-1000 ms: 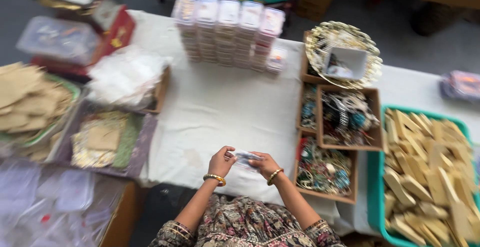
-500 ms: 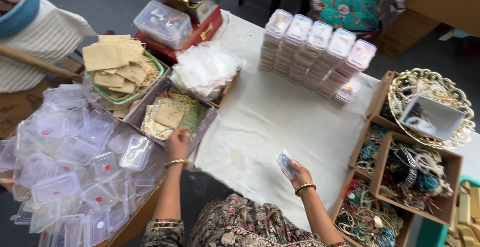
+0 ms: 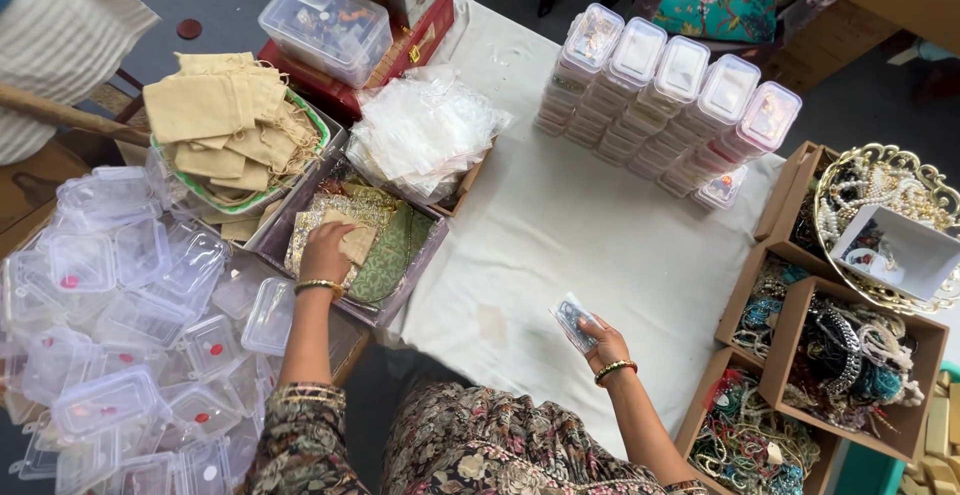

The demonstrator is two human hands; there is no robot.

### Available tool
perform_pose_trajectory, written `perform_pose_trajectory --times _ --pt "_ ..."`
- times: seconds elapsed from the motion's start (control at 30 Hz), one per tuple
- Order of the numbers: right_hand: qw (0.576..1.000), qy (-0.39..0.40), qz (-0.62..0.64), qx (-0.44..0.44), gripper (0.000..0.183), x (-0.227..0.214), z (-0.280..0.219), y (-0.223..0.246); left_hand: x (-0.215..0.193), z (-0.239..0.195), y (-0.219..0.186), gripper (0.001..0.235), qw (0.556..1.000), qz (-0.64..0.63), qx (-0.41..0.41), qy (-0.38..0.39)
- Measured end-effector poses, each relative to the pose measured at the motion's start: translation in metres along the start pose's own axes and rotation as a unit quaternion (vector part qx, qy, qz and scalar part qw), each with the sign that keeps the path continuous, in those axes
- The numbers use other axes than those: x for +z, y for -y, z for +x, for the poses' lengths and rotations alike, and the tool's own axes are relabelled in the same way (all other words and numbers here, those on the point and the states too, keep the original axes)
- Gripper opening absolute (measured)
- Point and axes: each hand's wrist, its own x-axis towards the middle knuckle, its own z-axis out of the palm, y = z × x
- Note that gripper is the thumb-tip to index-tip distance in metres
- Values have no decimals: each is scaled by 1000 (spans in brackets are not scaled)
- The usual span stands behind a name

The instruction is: The person sits at a table and packages various jewelry items. They place a gold-colored chain into a small plastic bag, then into a decorative pouch, and finally into a clear plastic container. They repeat the process with a blue beaded necklace, placing it into a plastic bag and a decorative pouch.

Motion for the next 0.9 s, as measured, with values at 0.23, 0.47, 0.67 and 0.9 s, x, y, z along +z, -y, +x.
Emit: perform_pose_trajectory --times 0.23,0.47,0.67,0.9 --pt "999 -29 16 -1 53 9 3 -4 -23 20 -46 87 960 203 108 158" --pt "998 -40 40 -2 49 11 3 -6 -14 27 -26 49 962 207 -1 176" --pt "998 -56 35 -4 49 19 10 -4 22 64 -15 51 985 118 74 102" --pt "998 -43 42 -17 48 24 4 -3 22 79 -35 23 981 142 93 95"
